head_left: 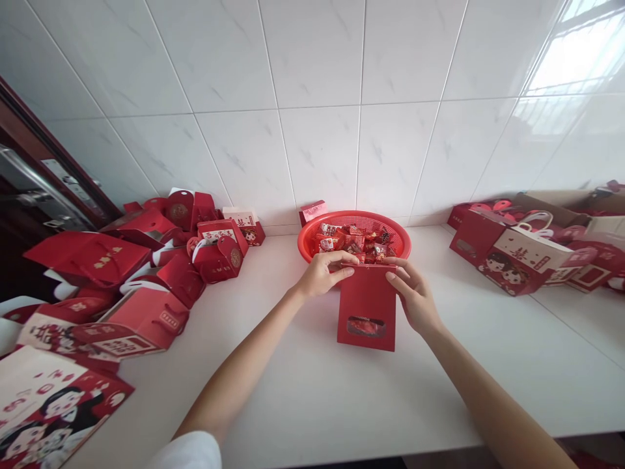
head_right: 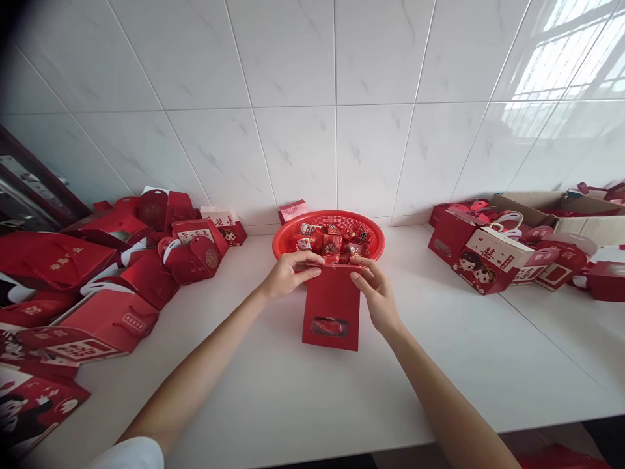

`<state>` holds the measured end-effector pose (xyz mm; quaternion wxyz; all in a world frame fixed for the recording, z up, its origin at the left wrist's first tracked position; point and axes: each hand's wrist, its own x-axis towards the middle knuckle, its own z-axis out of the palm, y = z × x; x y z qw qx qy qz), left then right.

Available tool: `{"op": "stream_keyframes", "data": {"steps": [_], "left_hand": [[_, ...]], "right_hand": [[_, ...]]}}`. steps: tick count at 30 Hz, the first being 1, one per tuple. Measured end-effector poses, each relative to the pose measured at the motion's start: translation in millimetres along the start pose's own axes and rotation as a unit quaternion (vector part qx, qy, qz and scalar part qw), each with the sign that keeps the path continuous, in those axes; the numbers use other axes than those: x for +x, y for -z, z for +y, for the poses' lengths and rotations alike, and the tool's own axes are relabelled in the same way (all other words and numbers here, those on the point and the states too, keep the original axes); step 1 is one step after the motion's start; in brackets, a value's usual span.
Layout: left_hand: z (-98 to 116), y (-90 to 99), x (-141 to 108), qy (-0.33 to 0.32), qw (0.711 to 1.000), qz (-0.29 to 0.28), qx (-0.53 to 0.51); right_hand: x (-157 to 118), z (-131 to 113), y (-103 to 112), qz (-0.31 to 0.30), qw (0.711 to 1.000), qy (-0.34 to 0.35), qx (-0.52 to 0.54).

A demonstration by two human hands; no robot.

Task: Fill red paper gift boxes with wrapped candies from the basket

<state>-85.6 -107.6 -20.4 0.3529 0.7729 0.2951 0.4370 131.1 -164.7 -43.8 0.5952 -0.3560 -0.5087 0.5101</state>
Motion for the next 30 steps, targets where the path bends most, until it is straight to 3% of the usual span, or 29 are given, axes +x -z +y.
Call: {"op": "stream_keyframes", "data": {"steps": [7, 15, 19, 22, 26, 28, 30], "left_hand": [[-2, -3.4, -17, -0.108, 0.992, 0.038, 0.058], [-3, -10.3, -32, -0.267, 0.939, 0.1, 0.191], [-2, -13.6, -36, -0.289, 0.93, 0.117, 0.193], [-1, -17.1, -39, -0.234, 0.953, 0.127, 0.148], [4, -24.3, -43, -0.04, 0.991, 0.129, 0.025], [7, -27.5, -44, 0.047, 0.991, 0.113, -0.052], [9, -29.5, -44, 0.093, 0.985, 0.093, -0.113]], "right_hand": [[1, 8, 2, -0.01, 0.999, 0.043, -0.031], [-2, 6, 0, 0.004, 0.997, 0.063, -0.044], [-2, 8, -2, 0.02, 0.996, 0.074, -0.042], [-3, 6, -3, 0.008, 0.998, 0.06, -0.034], [-4, 2, -2, -0.018, 0.999, 0.028, -0.036], [-5, 0, -1, -0.024, 0.999, 0.025, -0.038], [-4, 0, -1, -0.028, 0.999, 0.021, -0.034]]}}
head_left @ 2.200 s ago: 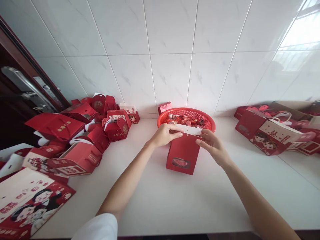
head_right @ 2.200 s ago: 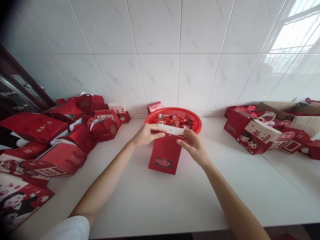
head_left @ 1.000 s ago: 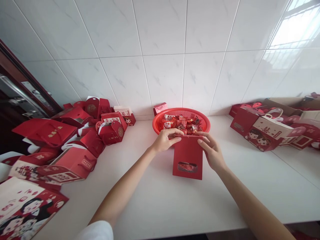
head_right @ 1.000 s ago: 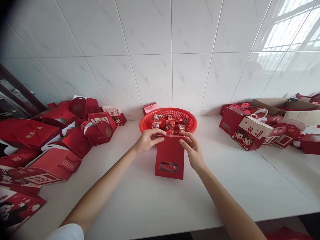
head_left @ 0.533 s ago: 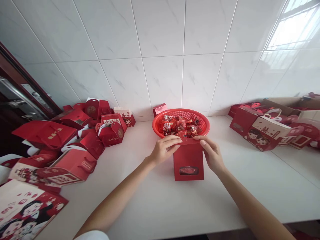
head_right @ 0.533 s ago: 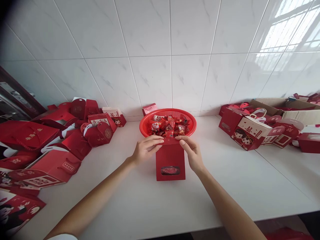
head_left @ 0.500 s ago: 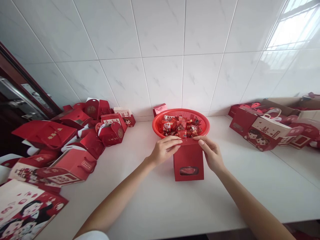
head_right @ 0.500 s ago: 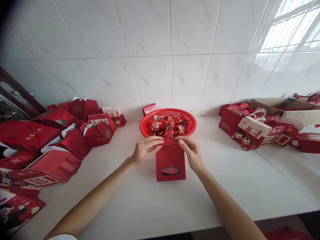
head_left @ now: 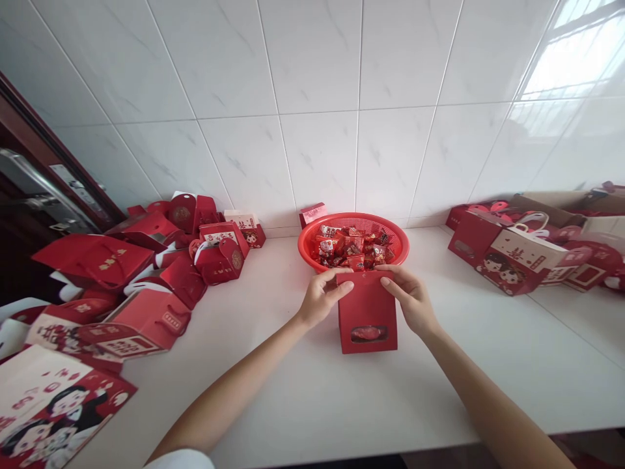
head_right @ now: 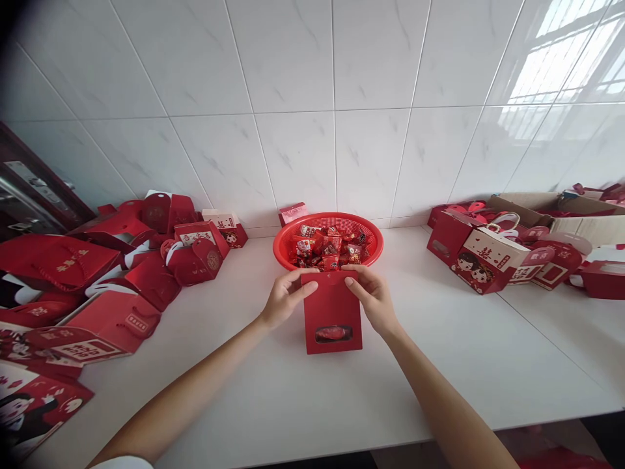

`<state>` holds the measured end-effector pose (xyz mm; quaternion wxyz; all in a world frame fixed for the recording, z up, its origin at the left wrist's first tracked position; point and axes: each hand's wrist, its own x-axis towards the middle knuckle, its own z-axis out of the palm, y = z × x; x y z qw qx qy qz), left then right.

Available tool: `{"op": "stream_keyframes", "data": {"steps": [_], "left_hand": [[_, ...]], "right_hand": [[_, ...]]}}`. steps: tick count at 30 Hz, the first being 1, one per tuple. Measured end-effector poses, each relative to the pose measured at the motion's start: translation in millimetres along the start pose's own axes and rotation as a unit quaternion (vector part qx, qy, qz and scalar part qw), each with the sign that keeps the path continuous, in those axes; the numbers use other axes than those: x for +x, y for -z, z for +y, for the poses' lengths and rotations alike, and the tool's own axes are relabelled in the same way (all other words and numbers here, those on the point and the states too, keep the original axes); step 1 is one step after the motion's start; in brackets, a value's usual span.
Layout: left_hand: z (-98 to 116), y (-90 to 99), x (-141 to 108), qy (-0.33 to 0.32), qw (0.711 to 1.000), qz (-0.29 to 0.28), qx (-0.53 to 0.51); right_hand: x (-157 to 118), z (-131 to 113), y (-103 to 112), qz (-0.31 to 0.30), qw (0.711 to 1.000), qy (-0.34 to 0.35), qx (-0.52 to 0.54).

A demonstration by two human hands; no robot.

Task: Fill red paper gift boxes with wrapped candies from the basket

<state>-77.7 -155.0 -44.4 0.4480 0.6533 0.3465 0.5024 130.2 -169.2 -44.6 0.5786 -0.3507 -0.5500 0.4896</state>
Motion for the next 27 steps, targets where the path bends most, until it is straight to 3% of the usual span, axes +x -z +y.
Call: {"op": "stream_keyframes", "data": {"steps": [7, 27], "left_hand": [[3.2, -0.6, 1.8, 0.051, 0.997, -0.008, -0.066], [-1.7, -3.0, 1.8, 0.035, 0.999, 0.009, -0.009]], "right_hand": [[-0.7, -0.7, -0.2, -0.005, 1.0, 0.009, -0.006], [3.7, -2.0, 9.4, -0.048, 0.997, 0.035, -0.045]]}}
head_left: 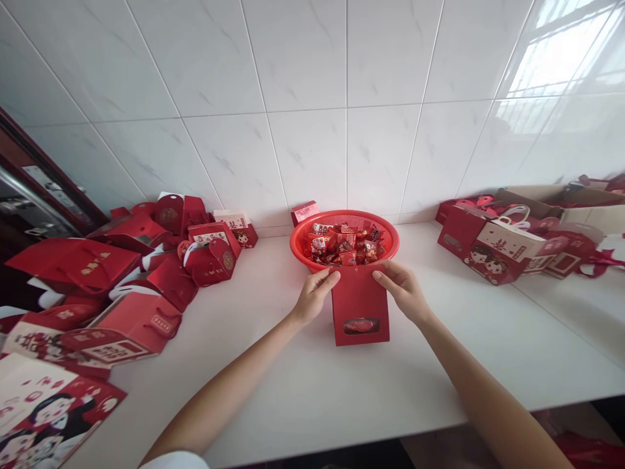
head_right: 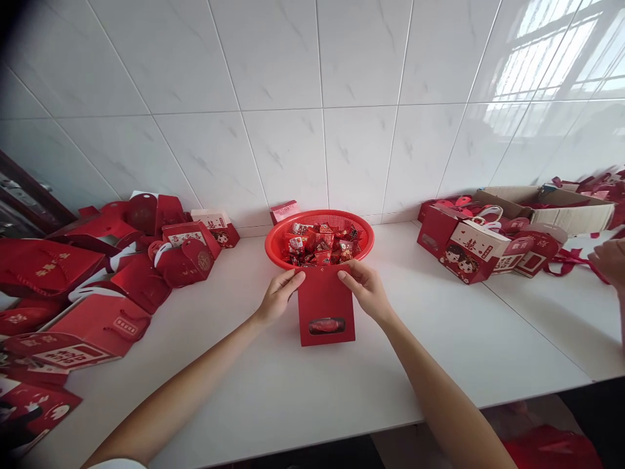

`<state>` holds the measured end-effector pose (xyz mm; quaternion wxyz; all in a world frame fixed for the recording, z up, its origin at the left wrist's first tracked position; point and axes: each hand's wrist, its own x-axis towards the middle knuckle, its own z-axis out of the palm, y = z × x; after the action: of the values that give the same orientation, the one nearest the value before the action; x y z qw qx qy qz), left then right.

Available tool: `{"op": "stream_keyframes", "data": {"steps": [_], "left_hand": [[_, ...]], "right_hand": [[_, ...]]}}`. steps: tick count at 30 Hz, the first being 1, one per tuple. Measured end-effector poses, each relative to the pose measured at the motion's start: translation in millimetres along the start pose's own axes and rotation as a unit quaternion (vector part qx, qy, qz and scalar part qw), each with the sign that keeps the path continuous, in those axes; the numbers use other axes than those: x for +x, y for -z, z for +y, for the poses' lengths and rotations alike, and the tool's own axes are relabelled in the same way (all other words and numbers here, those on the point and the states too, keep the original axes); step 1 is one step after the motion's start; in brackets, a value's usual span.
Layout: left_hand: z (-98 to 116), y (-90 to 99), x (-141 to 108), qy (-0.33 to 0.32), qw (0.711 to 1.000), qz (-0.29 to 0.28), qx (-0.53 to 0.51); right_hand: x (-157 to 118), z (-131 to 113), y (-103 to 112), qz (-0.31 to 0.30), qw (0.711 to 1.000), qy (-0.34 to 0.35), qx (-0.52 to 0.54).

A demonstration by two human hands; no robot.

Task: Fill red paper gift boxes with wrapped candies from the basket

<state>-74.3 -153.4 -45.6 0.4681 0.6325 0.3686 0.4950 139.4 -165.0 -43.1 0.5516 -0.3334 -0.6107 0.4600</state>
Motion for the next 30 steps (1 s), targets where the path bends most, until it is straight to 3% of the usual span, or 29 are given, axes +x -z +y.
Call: {"op": "stream_keyframes", "data": {"steps": [5, 14, 25, 28, 30], "left_hand": [[-1, -2.7, -2, -0.015, 0.999, -0.028, -0.034], [-11, -9.0, -2, -0.048, 0.999, 0.002, 0.022], [-24, -17.8, -9, -0.025, 0.999, -0.004, -0.026], [-39, -19.6, -17, -0.039, 0.999, 0.012, 0.002], [-48, -18.6, -19, -0.052, 0.997, 0.024, 0.051]], "right_hand": [[-1, -1, 0, 0.034, 0.999, 0.029, -0.031], [1, 4, 7, 0.043, 0.996, 0.026, -0.073], [6, -3, 21, -0.026, 0.993, 0.047, -0.106], [6, -6, 30, 0.021, 0.989, 0.065, -0.131], [5, -11, 45, 0.1, 0.98, 0.096, -0.144]]}}
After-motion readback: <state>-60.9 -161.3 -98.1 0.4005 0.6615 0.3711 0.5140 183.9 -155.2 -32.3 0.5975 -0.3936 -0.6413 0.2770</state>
